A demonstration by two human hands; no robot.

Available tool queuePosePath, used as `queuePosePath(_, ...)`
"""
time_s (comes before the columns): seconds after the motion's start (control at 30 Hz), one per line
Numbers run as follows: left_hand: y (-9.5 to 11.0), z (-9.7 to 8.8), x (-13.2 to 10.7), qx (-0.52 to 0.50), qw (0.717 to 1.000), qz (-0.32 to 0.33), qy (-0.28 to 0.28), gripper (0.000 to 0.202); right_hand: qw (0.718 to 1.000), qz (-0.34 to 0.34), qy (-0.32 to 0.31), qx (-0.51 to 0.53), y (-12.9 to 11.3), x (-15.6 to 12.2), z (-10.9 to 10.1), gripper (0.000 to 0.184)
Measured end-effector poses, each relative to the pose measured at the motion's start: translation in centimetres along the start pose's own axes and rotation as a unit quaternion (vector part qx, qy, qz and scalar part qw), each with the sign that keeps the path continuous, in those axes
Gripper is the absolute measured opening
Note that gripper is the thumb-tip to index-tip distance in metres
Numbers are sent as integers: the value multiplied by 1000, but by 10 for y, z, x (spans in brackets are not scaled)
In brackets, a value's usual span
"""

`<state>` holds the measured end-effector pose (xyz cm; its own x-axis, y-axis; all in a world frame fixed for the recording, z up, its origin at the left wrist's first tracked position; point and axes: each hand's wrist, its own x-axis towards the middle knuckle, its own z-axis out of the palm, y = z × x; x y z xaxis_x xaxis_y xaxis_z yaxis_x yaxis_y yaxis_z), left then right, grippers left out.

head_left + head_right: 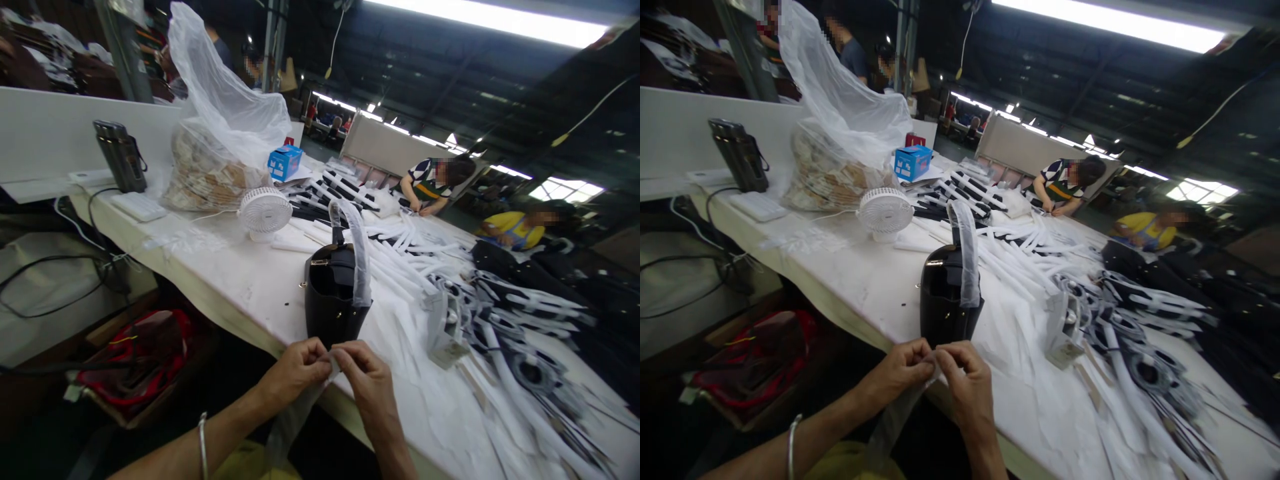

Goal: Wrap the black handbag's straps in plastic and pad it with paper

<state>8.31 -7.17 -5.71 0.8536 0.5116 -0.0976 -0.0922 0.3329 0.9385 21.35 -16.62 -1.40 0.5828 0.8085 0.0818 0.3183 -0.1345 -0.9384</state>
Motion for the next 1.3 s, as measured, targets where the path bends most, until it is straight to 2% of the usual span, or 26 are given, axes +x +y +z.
queuePosePath(0.1,0,0,1,-23,1000,-10,18,42,997,47,44,-35,15,3,-18,32)
queuePosePath(0.17,2,-2,0,-23,999,-7,41,45,994,68,51,-74,28,5,-27,34)
queuePosePath(0.23,4,-5,0,-15,998,-12,63,48,990,89,29,-103,40,6,-29,34)
queuePosePath(0.33,5,-10,1,26,997,-20,76,47,988,104,-12,-116,49,6,-20,31)
queuePosePath(0.4,6,-12,1,76,994,-17,80,42,990,103,-23,-95,49,5,-11,30)
queuePosePath(0.5,10,-17,1,148,985,-15,91,32,990,125,-67,-6,41,3,-4,33)
queuePosePath(0.6,13,-22,0,221,969,-8,106,27,970,180,-132,95,32,-3,-3,37)
queuePosePath(0.7,11,-27,0,300,948,-2,110,24,954,213,-140,160,27,-10,-1,43)
queuePosePath(0.8,5,-30,0,361,927,-10,104,19,958,217,-120,147,24,-12,6,49)
queuePosePath(0.93,-1,-29,-2,400,910,-22,101,16,984,160,-68,29,17,-10,18,41)
queuePosePath(1.0,1,-29,-4,389,917,-26,81,20,989,135,-66,-7,11,-6,23,32)
queuePosePath(1.1,7,-32,-9,337,940,-18,56,24,989,118,-83,-14,1,-1,26,31)
queuePosePath(1.2,12,-38,-12,236,970,7,50,22,990,106,-91,8,-9,4,30,31)
queuePosePath(1.3,13,-42,-13,111,993,16,31,29,990,109,-83,46,-11,6,38,33)
